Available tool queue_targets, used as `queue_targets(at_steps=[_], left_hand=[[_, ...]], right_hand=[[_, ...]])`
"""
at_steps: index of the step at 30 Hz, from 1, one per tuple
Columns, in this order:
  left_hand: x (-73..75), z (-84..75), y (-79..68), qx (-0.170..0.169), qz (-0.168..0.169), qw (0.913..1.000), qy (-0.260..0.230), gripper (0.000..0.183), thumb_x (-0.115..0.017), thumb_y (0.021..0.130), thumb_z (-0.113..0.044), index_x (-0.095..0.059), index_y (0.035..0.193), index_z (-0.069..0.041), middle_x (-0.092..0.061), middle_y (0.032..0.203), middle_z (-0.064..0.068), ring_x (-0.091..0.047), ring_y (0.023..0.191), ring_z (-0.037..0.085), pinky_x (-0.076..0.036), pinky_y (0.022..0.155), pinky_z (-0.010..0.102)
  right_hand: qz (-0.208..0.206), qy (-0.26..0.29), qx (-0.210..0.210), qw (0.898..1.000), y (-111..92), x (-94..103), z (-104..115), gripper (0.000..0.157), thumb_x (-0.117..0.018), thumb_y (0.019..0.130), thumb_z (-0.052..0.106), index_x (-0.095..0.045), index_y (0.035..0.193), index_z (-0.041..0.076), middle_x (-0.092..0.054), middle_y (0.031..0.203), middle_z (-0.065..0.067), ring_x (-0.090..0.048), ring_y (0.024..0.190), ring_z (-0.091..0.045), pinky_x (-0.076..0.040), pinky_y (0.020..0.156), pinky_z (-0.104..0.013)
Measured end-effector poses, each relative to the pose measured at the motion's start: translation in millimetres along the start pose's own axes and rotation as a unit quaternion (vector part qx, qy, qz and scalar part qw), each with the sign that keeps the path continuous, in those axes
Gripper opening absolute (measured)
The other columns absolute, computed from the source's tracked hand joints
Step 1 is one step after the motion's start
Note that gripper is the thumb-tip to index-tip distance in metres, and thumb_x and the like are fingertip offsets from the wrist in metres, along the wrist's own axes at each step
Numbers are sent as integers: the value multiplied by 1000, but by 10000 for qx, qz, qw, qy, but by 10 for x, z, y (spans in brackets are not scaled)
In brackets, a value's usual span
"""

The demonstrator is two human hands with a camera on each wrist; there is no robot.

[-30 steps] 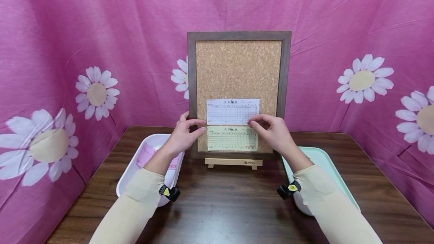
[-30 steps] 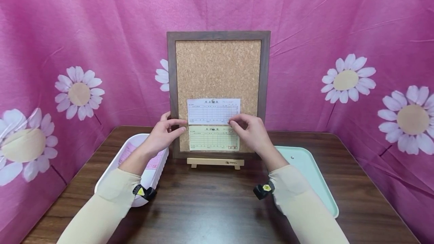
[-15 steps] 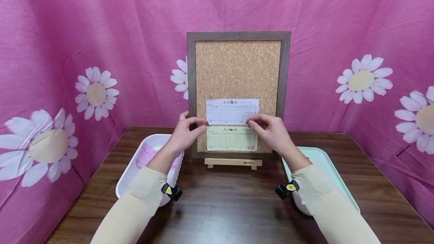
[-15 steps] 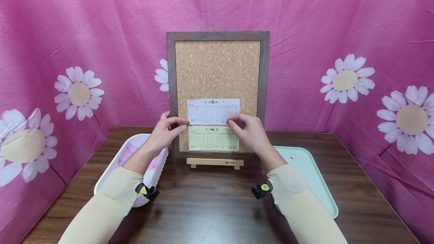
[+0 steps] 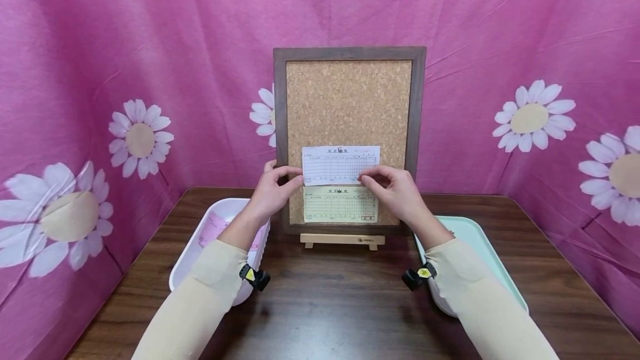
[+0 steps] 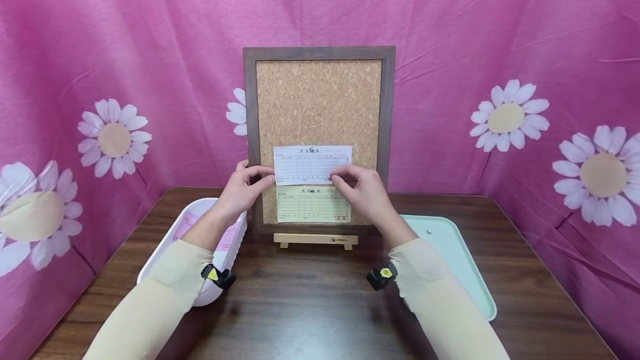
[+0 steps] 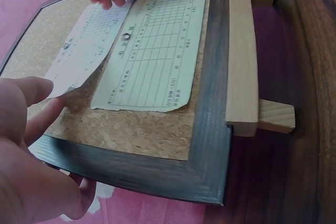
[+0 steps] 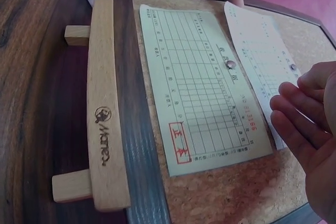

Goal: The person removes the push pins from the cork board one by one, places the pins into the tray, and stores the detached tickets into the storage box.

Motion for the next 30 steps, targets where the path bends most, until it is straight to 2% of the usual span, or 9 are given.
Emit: queue_targets(at_steps=[11,20,25,30], left_hand=[[50,-54,54,-96,-277,9996,-59,31,-73,101,-20,-77,125,-1,-21,174,23,-20,163,43,-21,133,58],[39,-70,90,-163,-421,9988,-178,30,-75,99,-19,-78,122,1,-24,172,22,-23,162,40,-24,132,55],[0,-84,120,-154,-521,9983,-227,31,-78,97,-20,-79,121,0,-25,171,23,-23,162,41,-24,133,54],[-33,-86,143,-149,-698,9971,-255,31,-80,96,-23,-80,118,-1,-26,170,24,-30,158,43,-28,131,54]], right_hand=[[-168,123,20,9998,98,-88,79,14,-73,103,12,-82,111,6,-82,106,-13,-69,88,-16,-52,74,-16],[-178,-57,-173,9997,160,-139,132,18,-72,103,14,-82,116,6,-82,110,-12,-68,92,-19,-51,79,-20],[-377,4,-218,9991,177,-150,171,18,-72,103,14,-81,115,5,-82,109,-13,-69,92,-20,-51,80,-21],[-653,115,-260,9975,211,-146,210,16,-72,102,12,-80,113,4,-81,105,-14,-66,89,-20,-49,78,-20]])
Point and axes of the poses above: each hand's wrist, its own y-axis towards the middle knuckle, its own x-axis out of the back of the hand, z = x × y, the point moved 6 cm from there along y, towards the middle knuckle
